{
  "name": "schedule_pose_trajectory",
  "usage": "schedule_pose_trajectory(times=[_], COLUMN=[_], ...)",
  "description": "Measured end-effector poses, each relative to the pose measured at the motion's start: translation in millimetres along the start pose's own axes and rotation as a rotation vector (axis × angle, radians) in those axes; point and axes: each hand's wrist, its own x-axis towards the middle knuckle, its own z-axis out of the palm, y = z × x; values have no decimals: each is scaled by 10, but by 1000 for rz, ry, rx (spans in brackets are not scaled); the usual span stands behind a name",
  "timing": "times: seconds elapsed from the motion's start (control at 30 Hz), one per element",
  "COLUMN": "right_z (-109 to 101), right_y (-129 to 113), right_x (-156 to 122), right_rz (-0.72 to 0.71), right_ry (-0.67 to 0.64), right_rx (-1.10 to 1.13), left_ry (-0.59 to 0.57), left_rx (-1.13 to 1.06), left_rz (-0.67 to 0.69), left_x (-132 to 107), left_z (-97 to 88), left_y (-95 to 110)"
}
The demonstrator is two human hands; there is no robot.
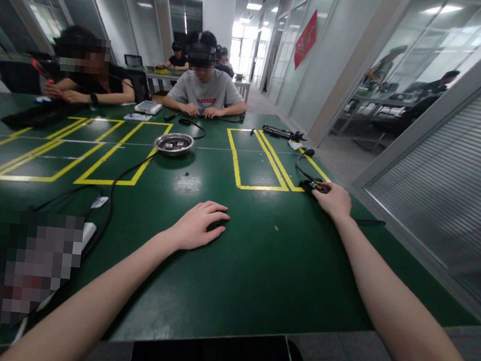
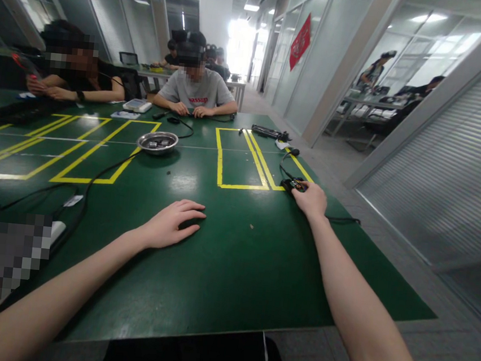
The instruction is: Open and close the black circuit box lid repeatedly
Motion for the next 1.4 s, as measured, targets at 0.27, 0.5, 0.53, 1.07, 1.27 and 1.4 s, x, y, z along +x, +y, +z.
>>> schedule_pose_trajectory(times=[0.27,0.5,0.53,1.07,1.27,1.4], right_z=[-33,-221,-235,-218,-164,-99], right_y=[-684,-1238,-1252,-1098,-979,-995], right_x=[-695,-1570,-1603,-1226,-1041,-1088], right_rz=[-457,-1093,-1100,-994,-986,-1065], right_ry=[-416,-880,-883,-645,-598,-607], right_rx=[196,594,611,529,293,294], left_ry=[17,149,97,17,9,24], left_rx=[-17,-43,-43,80,101,90], left_rz=[-12,132,159,7,-17,-38], left_x=[-1,17,21,15,9,4], left_z=[7,-100,-96,-106,-104,-47], left_y=[-5,196,230,105,64,20])
